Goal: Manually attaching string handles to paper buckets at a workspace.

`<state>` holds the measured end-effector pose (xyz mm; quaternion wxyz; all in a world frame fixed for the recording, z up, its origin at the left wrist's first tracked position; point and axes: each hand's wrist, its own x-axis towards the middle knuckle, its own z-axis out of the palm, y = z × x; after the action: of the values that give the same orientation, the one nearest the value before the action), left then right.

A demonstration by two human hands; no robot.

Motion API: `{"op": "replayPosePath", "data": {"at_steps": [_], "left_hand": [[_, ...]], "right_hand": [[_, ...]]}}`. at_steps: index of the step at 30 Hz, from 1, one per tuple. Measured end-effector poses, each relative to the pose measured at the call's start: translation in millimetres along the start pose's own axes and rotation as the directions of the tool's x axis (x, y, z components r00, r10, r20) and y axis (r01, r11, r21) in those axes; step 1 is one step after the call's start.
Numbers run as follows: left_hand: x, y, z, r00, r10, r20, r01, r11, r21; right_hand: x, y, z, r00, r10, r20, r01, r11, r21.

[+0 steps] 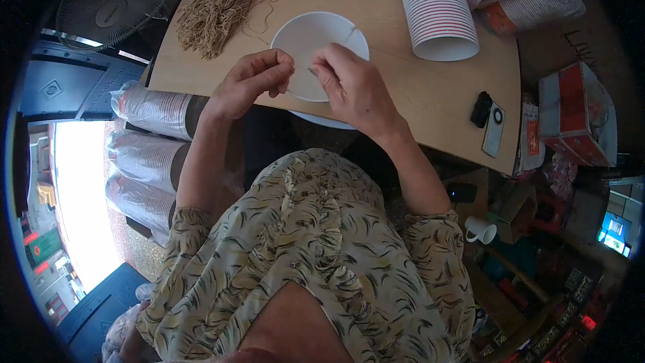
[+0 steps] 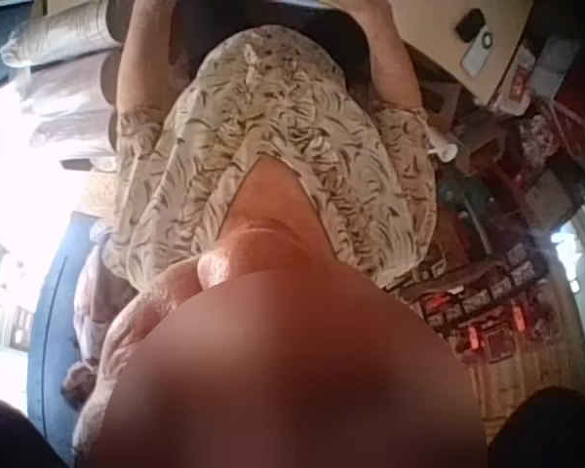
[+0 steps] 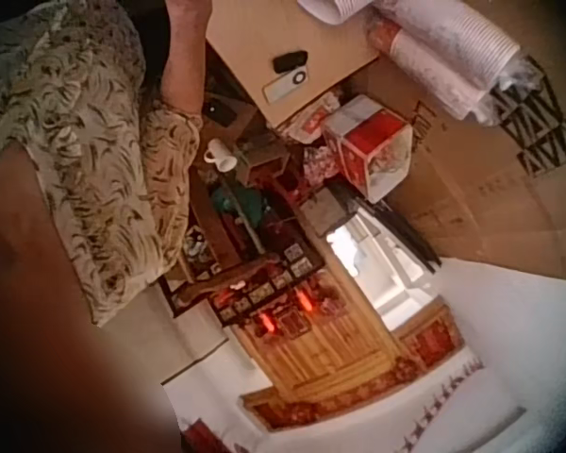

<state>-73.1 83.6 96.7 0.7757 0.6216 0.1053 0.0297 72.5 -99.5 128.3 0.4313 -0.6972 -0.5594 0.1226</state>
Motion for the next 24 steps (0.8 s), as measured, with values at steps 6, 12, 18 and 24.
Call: {"op": "replayPosePath", "data": {"at_steps": [6, 12, 18, 24], "left_hand": [[-1.5, 5.4, 5.6, 1.000, 0.026, 0.007, -0.027, 0.991, 0.130], [0.0, 2.6, 3.6, 0.994, 0.099, -0.040, -0.093, 0.987, 0.129], [0.6, 1.8, 10.7, 0.985, 0.152, -0.082, -0.130, 0.965, 0.229], [4.3, -5.7, 15.9, 0.968, 0.232, -0.097, -0.203, 0.948, 0.244]], "right_hand": [[10.4, -6.0, -4.6, 0.987, -0.158, -0.030, 0.156, 0.985, -0.068], [8.2, 4.3, -12.6, 0.992, -0.117, 0.053, 0.116, 0.993, 0.010], [11.2, -1.7, -14.1, 0.992, -0.104, 0.070, 0.103, 0.994, 0.023], [13.6, 3.9, -8.7, 0.985, 0.043, 0.167, -0.062, 0.992, 0.112]]}}
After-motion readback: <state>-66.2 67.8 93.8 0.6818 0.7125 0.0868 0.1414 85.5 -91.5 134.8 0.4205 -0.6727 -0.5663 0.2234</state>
